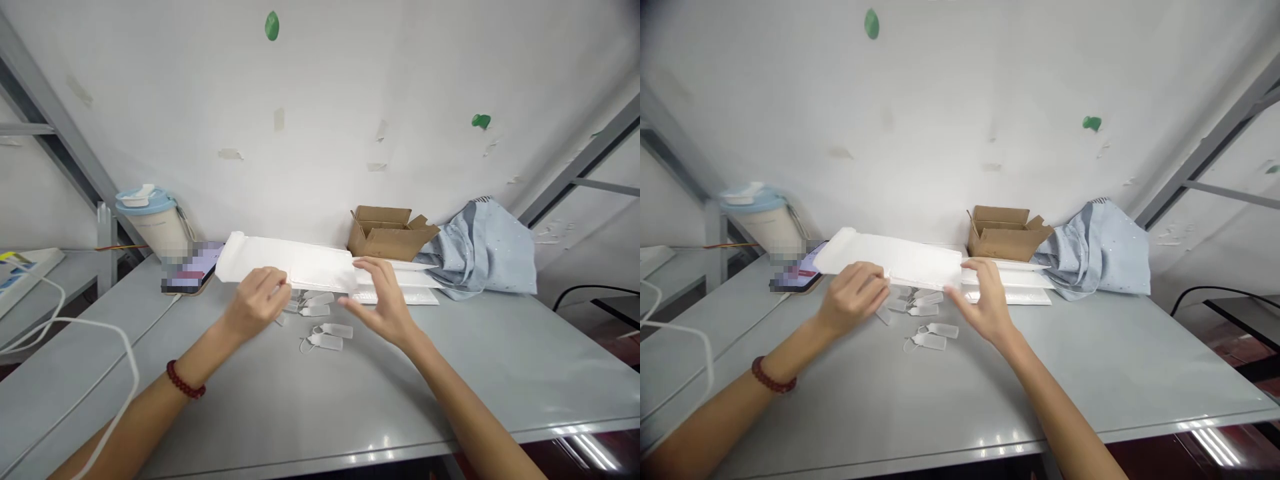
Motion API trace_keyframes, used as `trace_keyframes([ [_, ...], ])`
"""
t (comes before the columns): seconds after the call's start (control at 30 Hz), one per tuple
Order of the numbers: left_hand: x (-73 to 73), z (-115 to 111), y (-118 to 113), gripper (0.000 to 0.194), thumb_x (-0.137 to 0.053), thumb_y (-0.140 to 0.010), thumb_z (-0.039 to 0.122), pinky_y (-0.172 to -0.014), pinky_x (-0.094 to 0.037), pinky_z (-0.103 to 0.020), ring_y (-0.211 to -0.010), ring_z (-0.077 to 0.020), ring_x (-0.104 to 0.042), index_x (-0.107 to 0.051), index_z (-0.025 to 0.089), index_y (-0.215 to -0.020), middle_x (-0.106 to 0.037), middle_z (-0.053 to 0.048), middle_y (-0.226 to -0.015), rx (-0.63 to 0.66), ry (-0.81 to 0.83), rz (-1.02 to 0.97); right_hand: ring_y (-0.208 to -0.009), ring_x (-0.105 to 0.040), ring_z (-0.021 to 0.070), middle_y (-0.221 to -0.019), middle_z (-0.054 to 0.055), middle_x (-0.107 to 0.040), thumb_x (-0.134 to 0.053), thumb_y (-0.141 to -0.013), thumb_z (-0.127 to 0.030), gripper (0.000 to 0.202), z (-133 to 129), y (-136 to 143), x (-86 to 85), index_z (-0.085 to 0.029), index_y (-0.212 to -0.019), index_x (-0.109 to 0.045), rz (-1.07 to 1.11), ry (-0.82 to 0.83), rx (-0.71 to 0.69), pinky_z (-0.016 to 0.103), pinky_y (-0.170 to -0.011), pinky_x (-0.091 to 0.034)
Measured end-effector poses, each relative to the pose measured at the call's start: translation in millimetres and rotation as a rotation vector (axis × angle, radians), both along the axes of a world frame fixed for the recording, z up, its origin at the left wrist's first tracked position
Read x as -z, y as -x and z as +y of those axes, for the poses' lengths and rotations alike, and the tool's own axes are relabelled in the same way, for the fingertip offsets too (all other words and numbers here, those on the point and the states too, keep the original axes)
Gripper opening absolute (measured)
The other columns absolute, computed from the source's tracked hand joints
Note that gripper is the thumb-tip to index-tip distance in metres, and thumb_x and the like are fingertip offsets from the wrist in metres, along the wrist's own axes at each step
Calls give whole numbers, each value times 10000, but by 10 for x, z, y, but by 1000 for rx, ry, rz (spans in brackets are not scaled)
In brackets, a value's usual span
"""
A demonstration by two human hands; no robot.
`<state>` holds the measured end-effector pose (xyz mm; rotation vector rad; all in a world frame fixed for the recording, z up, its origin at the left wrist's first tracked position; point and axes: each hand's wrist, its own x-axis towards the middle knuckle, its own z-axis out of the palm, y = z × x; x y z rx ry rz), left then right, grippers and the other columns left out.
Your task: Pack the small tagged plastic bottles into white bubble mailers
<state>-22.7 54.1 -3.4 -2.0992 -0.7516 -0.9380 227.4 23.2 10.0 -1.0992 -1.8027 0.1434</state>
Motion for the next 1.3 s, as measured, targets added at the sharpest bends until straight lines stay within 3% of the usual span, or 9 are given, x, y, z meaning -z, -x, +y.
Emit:
trace_keyframes([
  [0.17,21,-227,-127,193,-530,-778,14,-617,-458,-282,-727,-156,-537,-517,178,-677,-575,-33,-733,180,-81,84,-1324,-239,339,-1410,201,-307,-575,-749,-601,894,-102,96,43,-157,-1408,-166,-570,-76,-109,560,-1038,-273],
  [0.4,-3,-489,-207,164,-571,-763,49,-625,-488,-280,-759,-164,-578,-550,161,-645,-625,-45,-748,381,-55,110,-1372,-82,359,-1465,243,-165,-553,-742,-524,927,-220,213,110,-85,-1420,-98,-739,-5,-144,607,-1064,-140],
  [0.57,34,-617,-333,171,-518,-794,65,-669,-492,-287,-726,-150,-588,-558,161,-658,-645,-53,-769,515,49,126,-1275,-271,356,-1336,210,-326,-592,-649,-391,888,-269,251,89,-117,-1383,-171,-637,81,-234,591,-1016,-247],
  [0.67,41,-572,-335,116,-532,-785,100,-654,-481,-301,-737,-165,-588,-568,164,-695,-645,-49,-756,437,107,64,-1204,-331,341,-1260,178,-360,-591,-653,-335,830,-243,229,83,-159,-1361,-195,-576,102,-208,551,-970,-321],
  [0.8,-18,-400,-191,71,-548,-779,133,-772,-460,-396,-891,-226,-587,-609,166,-791,-659,-77,-886,110,228,-275,-1174,-331,353,-1261,173,-330,-605,-671,-376,801,-176,178,107,-176,-1349,-229,-575,103,-80,537,-957,-326],
  [0.9,-112,-281,-46,246,-556,-782,201,-879,-440,-440,-1074,-264,-530,-610,175,-1020,-618,-106,-1103,-55,502,-638,-1149,-343,355,-1278,168,-323,-602,-673,-374,776,-152,167,133,-201,-1340,-244,-595,100,-57,532,-929,-340],
  [1.0,-186,-220,46,425,-566,-775,294,-812,-492,-389,-979,-240,-606,-541,167,-1180,-653,-91,-1071,75,1139,-923,-1165,-324,367,-1322,174,-297,-600,-673,-377,767,-164,191,149,-207,-1338,-259,-634,99,-74,535,-929,-324],
  [1.1,-184,-218,38,377,-582,-768,324,-702,-510,-326,-800,-213,-660,-606,137,-1095,-707,-70,-888,240,1628,-1041,-1203,-295,374,-1355,181,-284,-598,-657,-339,775,-195,228,151,-201,-1344,-266,-692,109,-101,548,-953,-285],
  [1.3,-85,-333,-172,265,-657,-700,301,-653,-496,-286,-772,-203,-654,-670,147,-915,-709,-55,-843,401,1857,-1061,-1247,-243,380,-1351,213,-287,-606,-613,-302,829,-244,294,144,-144,-1357,-275,-716,76,-123,558,-979,-233],
])
